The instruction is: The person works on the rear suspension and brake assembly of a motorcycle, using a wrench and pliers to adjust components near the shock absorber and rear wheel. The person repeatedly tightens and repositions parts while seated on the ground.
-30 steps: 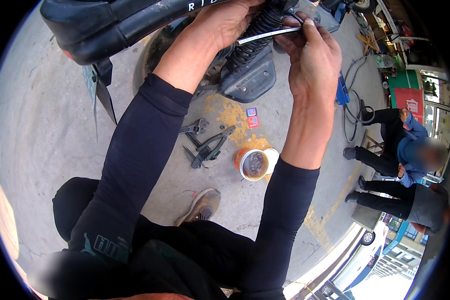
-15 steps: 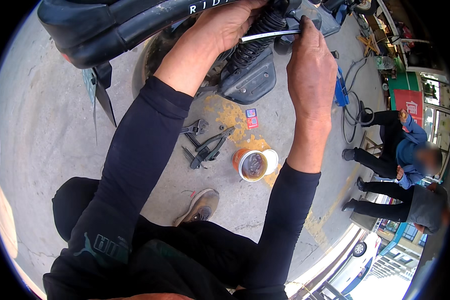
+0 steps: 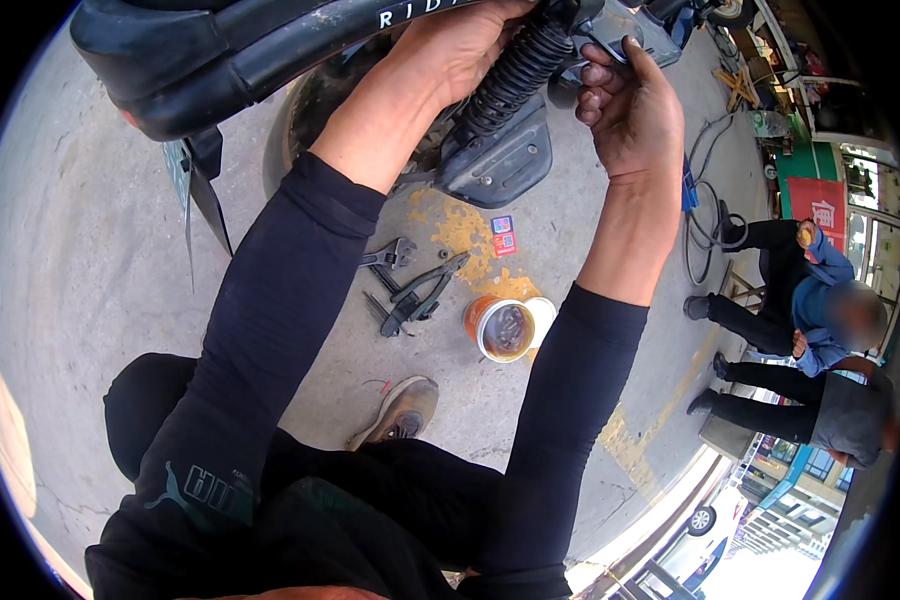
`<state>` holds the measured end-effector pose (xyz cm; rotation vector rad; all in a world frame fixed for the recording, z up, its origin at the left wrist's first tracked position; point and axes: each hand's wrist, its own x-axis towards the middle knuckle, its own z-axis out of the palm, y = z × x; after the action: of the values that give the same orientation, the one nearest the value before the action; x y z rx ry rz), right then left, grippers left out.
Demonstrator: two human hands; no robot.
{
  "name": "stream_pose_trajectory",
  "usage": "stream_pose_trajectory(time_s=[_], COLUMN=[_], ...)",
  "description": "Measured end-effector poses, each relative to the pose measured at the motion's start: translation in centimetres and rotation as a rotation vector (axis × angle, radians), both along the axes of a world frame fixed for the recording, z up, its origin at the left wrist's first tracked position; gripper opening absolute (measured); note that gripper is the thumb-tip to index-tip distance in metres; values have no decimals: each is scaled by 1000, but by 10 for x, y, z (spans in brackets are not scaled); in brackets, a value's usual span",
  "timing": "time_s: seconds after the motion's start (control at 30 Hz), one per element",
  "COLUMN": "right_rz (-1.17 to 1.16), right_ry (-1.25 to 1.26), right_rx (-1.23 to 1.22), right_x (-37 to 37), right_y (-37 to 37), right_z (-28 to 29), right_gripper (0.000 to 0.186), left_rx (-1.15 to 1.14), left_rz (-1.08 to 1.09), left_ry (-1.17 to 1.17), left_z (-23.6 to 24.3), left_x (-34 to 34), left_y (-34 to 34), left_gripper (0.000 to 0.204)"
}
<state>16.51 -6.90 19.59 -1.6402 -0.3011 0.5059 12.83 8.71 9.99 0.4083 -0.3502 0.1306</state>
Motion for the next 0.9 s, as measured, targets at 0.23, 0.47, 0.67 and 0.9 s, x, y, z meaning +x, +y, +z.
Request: stream_pose_trajectory(time_s=[0.23,0.47,0.67,0.9], right_rz=[-372,-173,-58,-286], right_ry=[-1109,-985,-1348,-1373], right_rx=[-350,-464,-149,-140], right_x=[-12,-70,-123,-71], right_y=[4,-11,14,45], right_z=[-36,-80,-67,23], right_gripper=[59,42,53,19], left_rx=[-30,-78,-15,26], left_rz=[45,93,-171,91], left_ry=[48,81,103,117], left_z=[-1,2,-12,5], left_x=[-6,-7,-3,-14], left_y=[5,2,13,6], left_gripper=[32,27,30,28])
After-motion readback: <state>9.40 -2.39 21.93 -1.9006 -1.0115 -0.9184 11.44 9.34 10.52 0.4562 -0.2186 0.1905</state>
